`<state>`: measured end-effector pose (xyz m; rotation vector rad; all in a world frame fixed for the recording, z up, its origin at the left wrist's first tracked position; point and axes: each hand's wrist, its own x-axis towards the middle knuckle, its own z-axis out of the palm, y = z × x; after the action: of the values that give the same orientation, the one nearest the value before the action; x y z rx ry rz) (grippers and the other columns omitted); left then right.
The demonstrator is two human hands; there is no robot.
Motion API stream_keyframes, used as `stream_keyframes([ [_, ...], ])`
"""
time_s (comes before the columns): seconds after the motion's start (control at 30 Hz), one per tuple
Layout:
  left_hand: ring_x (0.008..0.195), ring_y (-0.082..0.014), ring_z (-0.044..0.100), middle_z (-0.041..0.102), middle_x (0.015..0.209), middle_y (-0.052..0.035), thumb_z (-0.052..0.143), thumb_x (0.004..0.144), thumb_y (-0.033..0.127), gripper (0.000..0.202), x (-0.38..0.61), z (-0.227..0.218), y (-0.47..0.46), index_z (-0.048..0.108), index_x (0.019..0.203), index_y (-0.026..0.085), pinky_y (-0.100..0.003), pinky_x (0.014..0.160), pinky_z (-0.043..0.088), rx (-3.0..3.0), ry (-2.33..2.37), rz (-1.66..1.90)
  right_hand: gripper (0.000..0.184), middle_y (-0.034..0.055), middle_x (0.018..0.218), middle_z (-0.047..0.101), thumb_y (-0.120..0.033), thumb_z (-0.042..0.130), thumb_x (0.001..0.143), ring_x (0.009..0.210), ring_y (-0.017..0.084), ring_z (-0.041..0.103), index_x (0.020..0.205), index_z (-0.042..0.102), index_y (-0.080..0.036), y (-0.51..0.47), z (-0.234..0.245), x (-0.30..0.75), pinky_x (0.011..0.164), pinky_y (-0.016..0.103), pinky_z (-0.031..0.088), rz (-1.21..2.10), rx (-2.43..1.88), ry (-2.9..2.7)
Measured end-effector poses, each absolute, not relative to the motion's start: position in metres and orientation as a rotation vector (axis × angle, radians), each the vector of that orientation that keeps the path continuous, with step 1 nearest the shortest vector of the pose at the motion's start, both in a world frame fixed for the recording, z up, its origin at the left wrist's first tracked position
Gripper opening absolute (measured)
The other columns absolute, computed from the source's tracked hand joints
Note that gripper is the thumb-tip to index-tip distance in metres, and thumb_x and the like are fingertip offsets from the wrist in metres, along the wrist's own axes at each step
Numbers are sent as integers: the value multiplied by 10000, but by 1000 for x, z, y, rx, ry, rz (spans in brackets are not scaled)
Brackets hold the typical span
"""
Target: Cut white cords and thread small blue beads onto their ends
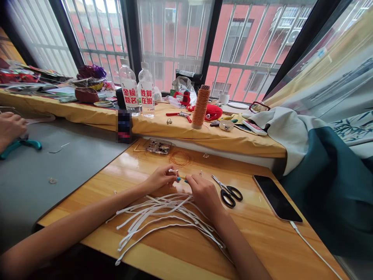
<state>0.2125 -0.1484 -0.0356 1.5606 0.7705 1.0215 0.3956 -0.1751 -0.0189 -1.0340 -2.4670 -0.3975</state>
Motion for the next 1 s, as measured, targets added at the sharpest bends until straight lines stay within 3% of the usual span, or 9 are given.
stream_keyframes([
  [0.13,419,-40,445,558,611,23,592,665,329,258,211,-39,-146,418,644,139,-169,415,325,1564,724,1034,256,68,803,600,-238,346,864,695,161,538,1034,515,-151,-176,-19,395,613,239,343,-330,-1049,-2481],
  [0.47,436,-56,460,551,564,13,581,677,391,308,208,-41,-145,426,614,133,-177,442,340,1573,717,974,204,60,800,604,-187,341,867,641,133,549,991,498,-145,-178,-18,392,567,231,352,-485,-975,-2479],
  [0.73,457,-65,473,535,565,20,598,656,392,311,209,-40,-145,435,603,133,-188,459,364,1570,708,952,277,89,806,620,-92,295,852,672,157,540,1014,520,-101,-181,-13,396,596,258,348,-798,-854,-2549],
  [1.0,493,-65,481,543,592,23,584,679,359,265,210,-43,-145,449,650,133,-186,488,372,1611,739,961,238,69,769,604,-102,331,847,677,158,512,923,555,-126,-183,-11,391,631,264,325,-863,-956,-2494],
])
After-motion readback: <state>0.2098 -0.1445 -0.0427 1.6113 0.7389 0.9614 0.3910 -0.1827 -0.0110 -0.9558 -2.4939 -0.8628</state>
